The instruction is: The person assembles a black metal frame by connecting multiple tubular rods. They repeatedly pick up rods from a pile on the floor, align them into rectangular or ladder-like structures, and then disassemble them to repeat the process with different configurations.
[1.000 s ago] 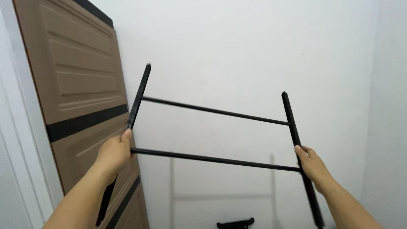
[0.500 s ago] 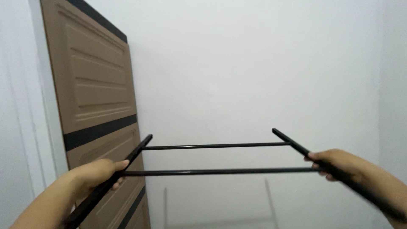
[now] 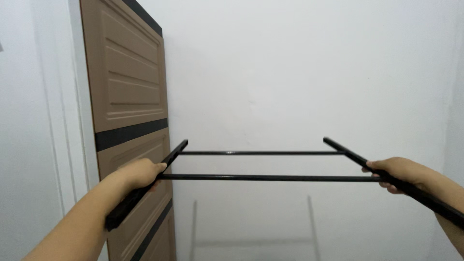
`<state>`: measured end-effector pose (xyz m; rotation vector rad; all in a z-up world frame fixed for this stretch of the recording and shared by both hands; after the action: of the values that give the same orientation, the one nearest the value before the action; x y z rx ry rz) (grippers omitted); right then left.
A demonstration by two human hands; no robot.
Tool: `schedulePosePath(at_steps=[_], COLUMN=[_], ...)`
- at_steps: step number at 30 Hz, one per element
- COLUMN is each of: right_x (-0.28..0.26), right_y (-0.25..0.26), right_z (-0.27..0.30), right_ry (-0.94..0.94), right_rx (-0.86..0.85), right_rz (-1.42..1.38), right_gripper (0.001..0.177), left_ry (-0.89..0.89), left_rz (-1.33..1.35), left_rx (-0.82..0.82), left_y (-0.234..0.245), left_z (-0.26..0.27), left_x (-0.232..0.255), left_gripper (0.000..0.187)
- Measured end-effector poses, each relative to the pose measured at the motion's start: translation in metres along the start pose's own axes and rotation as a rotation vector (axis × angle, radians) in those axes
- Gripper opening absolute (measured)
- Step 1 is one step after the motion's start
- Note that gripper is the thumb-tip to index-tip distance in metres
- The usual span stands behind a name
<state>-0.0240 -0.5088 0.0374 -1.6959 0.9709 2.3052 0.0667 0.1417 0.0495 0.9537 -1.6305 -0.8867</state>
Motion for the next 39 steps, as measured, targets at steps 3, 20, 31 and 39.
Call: schedulePosePath(at_steps=[3, 20, 31, 39], right_x=[-0.011, 0.008, -0.026, -0.033], right_y=[0.001, -0.005, 0.003, 0.013], right_z=[0.011, -0.010, 0.029, 0.017], right_ry=[0.114, -0.014, 0.005, 0.120], right_rx=[0.073, -0.049, 0.016, -0.117], right_rz=[-0.049, -0.149, -0.199, -0.303], right_gripper=[0.039, 0.037, 0.036, 0.031], left_ry=[-0.022, 0.139, 0.043, 0.124], left_rz=[0.179, 0.720, 0.703, 0.845], left_rx=[0.081, -0.081, -0.055, -0.041], left_y=[-0.007, 0.004, 0.002, 0.006], left_z=[0.004, 0.018, 0.027, 0.029], left_x=[-0.005, -0.013, -0.003, -0.002], left_gripper=[0.068, 0.049, 0.044, 0.038])
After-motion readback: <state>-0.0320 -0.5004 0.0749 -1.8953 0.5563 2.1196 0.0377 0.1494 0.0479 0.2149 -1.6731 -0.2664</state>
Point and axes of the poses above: each hand's wrist, its own z-axis away from the middle knuckle, its own y-axis out of the back of the hand, x = y × z, the point moved 4 cm from there along -z, towards the middle knuckle, and after that the axes turned 9 degrees about -y, right-handed, at the moved point
